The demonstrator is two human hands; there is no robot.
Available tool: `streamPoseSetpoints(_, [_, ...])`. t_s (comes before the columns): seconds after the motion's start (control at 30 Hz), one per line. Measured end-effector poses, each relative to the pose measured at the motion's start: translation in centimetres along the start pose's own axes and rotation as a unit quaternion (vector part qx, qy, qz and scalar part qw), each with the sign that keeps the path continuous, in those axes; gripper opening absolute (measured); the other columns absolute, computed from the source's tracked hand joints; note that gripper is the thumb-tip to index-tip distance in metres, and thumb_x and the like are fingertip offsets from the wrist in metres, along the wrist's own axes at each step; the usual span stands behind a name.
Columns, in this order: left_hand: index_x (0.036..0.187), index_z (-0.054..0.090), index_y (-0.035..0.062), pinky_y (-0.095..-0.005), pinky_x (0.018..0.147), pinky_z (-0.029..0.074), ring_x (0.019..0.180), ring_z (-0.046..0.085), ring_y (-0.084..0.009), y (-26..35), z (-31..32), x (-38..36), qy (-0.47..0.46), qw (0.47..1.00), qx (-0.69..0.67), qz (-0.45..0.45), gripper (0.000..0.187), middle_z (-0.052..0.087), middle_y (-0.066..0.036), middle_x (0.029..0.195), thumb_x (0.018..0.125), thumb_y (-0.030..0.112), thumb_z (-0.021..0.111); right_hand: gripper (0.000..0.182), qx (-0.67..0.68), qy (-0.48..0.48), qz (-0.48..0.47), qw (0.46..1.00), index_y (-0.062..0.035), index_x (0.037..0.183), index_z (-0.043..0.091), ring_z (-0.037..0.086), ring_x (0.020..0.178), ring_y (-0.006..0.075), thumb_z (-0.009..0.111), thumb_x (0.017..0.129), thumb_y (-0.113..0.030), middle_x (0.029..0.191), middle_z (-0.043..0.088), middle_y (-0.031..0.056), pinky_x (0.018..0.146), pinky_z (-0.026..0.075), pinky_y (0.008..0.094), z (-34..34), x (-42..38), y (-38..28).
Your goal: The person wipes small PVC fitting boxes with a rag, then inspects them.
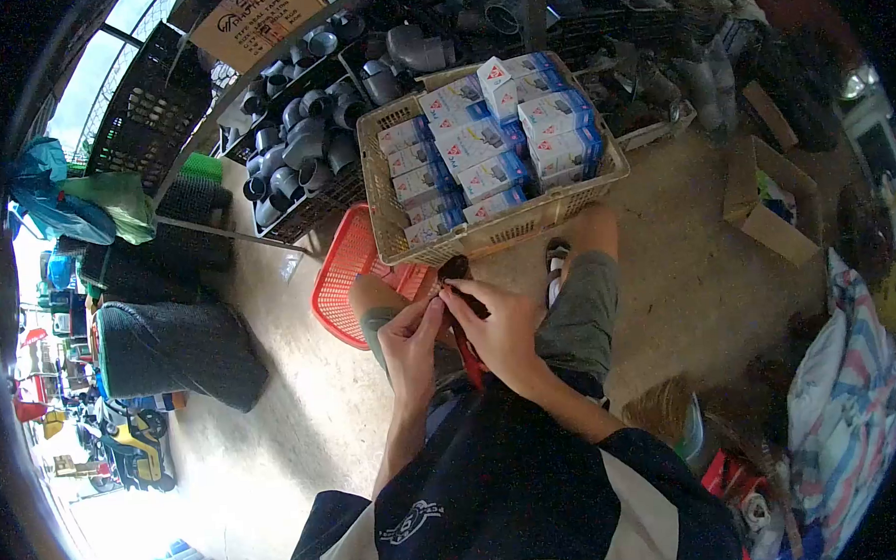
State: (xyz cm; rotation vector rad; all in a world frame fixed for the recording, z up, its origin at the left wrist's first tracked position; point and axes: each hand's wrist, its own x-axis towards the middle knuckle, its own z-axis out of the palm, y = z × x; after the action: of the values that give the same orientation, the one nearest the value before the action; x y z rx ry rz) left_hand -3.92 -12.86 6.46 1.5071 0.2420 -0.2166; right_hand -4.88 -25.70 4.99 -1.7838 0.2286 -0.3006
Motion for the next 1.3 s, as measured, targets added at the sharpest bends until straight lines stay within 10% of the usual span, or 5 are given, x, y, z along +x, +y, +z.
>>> streamPoseSetpoints(0.5, [0.115, 0.07, -0.0076, -0.0265, 0.078, 0.053, 0.088, 0.066, -0.0104, 1.5, 0.1, -1.5, 0.046, 0.988, 0.112, 0.091, 0.025, 0.074, -0.01, 0.099, 0.096, 0.008, 0.067, 0.048, -0.137, -0.078, -0.164, 0.974, 0.0038, 0.128, 0.061, 0.064, 0.111, 0.0362, 0.065, 0.08, 0.0, 0.123, 0.063, 0.0209, 0.096, 0.051, 0.0376, -0.1, -2.8, -2.4])
streamPoseSetpoints(0.7, [0.102, 0.073, -0.0009, -0.0341, 0.08, 0.055, 0.088, 0.072, -0.0288, 4.6, -4.0, -0.8, -0.089, 0.907, 0.309, 0.273, 0.018, 0.074, -0.015, 0.097, 0.085, -0.003, 0.071, 0.035, 0.149, -0.099, 0.113, 0.977, -0.0033, 0.125, 0.061, 0.065, 0.095, 0.022, 0.066, 0.096, -0.022, 0.11, 0.065, 0.0102, 0.085, 0.052, 0.0324, -3.1, 0.7, 5.7])
streamPoseSetpoints(0.9, [0.097, 0.074, 0.0001, -0.0353, 0.074, 0.057, 0.085, 0.071, -0.0283, 7.8, -5.8, -1.6, -0.199, 0.808, 0.371, 0.411, 0.025, 0.072, -0.013, 0.091, 0.073, -0.005, 0.078, 0.04, 0.093, -0.285, 0.414, 0.859, -0.0082, 0.132, 0.055, 0.063, 0.094, 0.0145, 0.062, 0.101, -0.033, 0.111, 0.065, 0.0078, 0.078, 0.05, 0.0252, -3.9, 5.9, 6.3])
streamPoseSetpoints(1.0, [0.096, 0.073, 0.0001, -0.0374, 0.075, 0.057, 0.087, 0.071, -0.0296, 7.1, -6.9, -2.2, -0.193, 0.811, 0.379, 0.403, 0.026, 0.072, -0.012, 0.09, 0.071, -0.004, 0.08, 0.05, 0.021, -0.449, 0.324, 0.833, -0.006, 0.137, 0.051, 0.066, 0.089, 0.0181, 0.069, 0.096, -0.03, 0.105, 0.066, 0.0094, 0.081, 0.054, 0.0312, -2.6, 4.5, 8.9])
streamPoseSetpoints(1.3, [0.096, 0.071, -0.0002, -0.0367, 0.076, 0.055, 0.086, 0.07, -0.0292, 5.3, -10.5, -3.2, -0.04, 0.849, 0.427, 0.309, 0.017, 0.072, -0.013, 0.092, 0.08, -0.005, 0.075, 0.029, 0.055, -0.298, 0.093, 0.948, -0.0013, 0.114, 0.068, 0.069, 0.09, 0.0168, 0.07, 0.085, -0.003, 0.102, 0.073, 0.0116, 0.079, 0.055, 0.033, -3.8, 2.4, 11.8])
